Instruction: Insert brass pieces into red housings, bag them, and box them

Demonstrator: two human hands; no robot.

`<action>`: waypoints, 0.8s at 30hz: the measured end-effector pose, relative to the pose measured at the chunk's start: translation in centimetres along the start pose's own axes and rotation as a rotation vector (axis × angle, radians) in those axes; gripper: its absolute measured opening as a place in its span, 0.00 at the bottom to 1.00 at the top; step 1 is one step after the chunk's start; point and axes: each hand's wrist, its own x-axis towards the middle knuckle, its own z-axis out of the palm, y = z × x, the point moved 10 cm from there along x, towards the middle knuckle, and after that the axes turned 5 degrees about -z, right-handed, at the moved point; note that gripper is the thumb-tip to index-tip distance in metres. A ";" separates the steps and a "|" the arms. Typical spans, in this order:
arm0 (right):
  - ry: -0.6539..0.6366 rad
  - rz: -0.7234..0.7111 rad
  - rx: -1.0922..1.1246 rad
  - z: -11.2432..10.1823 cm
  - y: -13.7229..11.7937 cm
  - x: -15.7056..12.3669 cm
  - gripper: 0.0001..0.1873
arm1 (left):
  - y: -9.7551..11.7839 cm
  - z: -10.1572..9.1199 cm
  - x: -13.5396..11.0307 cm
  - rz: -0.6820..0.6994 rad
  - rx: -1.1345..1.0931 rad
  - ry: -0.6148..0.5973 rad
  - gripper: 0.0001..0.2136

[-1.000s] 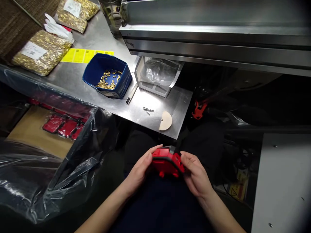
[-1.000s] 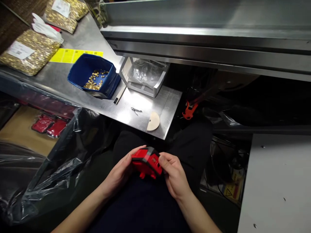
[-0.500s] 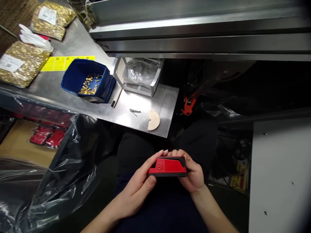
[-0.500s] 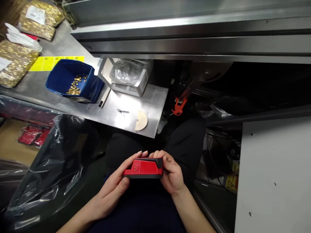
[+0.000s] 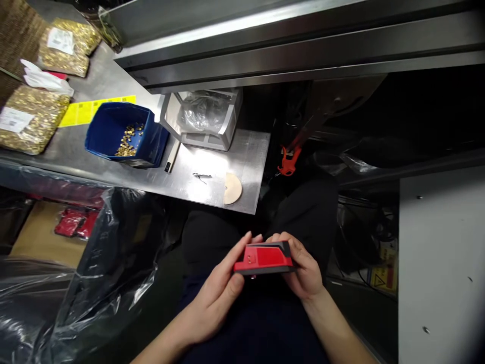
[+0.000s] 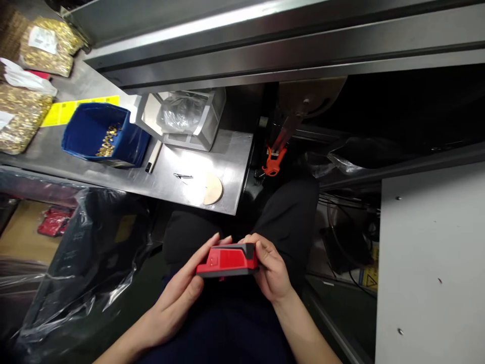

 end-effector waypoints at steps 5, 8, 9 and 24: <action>-0.049 -0.035 -0.541 1.0 -1.9 -0.6 0.14 | -1.0 -1.6 0.8 0.005 0.050 0.137 0.29; -0.064 -0.038 -0.703 2.4 -2.2 -0.7 0.12 | -1.4 -1.2 1.1 0.024 0.159 0.087 0.35; -0.073 -0.017 -0.709 2.9 -1.9 -0.7 0.13 | -1.6 -1.1 1.1 0.022 0.167 0.082 0.37; -0.253 0.084 -0.549 4.1 -1.4 -1.1 0.16 | -2.0 -2.7 0.9 -0.003 -0.049 0.188 0.43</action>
